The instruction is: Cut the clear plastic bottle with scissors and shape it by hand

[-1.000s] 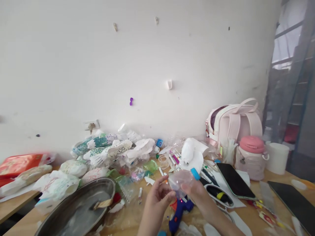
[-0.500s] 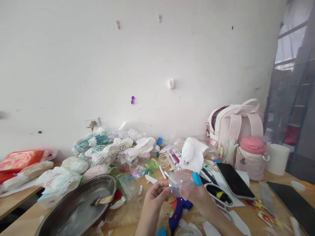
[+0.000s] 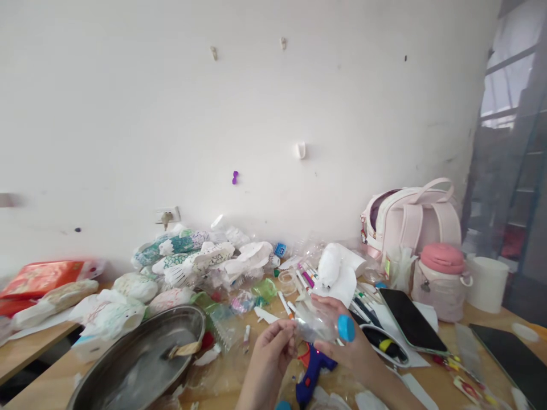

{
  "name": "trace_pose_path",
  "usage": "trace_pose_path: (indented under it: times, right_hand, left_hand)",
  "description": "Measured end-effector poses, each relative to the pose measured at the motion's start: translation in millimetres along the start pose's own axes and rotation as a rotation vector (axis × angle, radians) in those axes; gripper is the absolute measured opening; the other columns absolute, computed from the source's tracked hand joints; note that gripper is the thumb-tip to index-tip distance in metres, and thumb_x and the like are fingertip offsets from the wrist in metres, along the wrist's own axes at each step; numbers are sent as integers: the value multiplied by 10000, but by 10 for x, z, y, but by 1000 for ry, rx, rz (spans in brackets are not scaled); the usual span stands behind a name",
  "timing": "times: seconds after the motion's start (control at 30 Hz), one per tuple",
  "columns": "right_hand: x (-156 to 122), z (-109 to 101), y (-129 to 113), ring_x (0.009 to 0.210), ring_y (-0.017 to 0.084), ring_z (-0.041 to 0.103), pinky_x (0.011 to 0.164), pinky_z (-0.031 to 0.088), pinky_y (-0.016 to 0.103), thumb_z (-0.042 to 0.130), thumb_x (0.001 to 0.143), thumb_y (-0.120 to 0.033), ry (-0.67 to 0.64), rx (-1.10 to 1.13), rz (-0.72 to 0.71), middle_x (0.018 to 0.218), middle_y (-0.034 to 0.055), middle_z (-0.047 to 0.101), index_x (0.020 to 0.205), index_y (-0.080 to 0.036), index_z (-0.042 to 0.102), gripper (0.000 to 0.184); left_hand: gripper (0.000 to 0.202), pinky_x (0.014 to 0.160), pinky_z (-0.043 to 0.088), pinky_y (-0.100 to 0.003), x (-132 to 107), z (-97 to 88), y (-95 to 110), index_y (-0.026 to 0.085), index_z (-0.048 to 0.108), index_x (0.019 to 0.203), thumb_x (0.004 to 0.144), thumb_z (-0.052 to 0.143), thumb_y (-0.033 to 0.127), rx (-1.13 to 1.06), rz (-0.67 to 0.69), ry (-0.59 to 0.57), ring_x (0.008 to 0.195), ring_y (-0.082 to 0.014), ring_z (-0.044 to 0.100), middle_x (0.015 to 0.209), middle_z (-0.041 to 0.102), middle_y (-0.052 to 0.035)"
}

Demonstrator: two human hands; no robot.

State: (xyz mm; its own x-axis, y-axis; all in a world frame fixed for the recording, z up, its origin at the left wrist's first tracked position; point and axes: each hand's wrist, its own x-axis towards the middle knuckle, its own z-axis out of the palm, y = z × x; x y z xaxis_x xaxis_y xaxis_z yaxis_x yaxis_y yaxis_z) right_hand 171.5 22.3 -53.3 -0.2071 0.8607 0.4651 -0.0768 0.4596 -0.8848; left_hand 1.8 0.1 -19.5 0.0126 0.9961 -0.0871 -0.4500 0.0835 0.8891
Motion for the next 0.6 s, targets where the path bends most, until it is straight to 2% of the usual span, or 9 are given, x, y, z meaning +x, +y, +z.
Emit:
trace_pose_path:
  times: [0.13, 0.27, 0.43, 0.6]
  right_hand:
    - [10, 2, 197, 1128, 302, 561, 954, 458, 415, 803, 663, -427, 123, 163, 43, 1271, 98, 564, 1188, -281, 491, 629]
    - [61, -43, 366, 1039, 293, 618, 911, 488, 421, 807, 660, -447, 102, 245, 49, 1196, 97, 618, 1151, -276, 527, 591]
    - [77, -49, 341, 1010, 301, 627, 902, 495, 428, 795, 661, -493, 99, 154, 44, 1111, 115, 666, 1108, -244, 558, 564]
    - [72, -31, 336, 1023, 288, 632, 901, 505, 412, 799, 673, -447, 64, 213, 61, 1146, 121, 655, 1115, -234, 543, 554]
  left_hand:
    - [338, 525, 302, -195, 26, -22, 8, 155, 672, 618, 472, 846, 406, 84, 107, -6, 493, -72, 413, 503, 553, 54]
    - [239, 554, 326, -229, 19, -43, -33, 171, 647, 618, 596, 767, 376, 432, 301, -68, 540, -113, 423, 538, 521, 46]
    - [157, 586, 363, -243, 7, -91, -81, 189, 619, 641, 745, 651, 301, 680, 462, -122, 588, -138, 464, 610, 534, 27]
    - [128, 602, 424, -237, -9, -130, -101, 202, 590, 681, 802, 613, 235, 895, 667, -82, 632, -148, 542, 670, 591, 8]
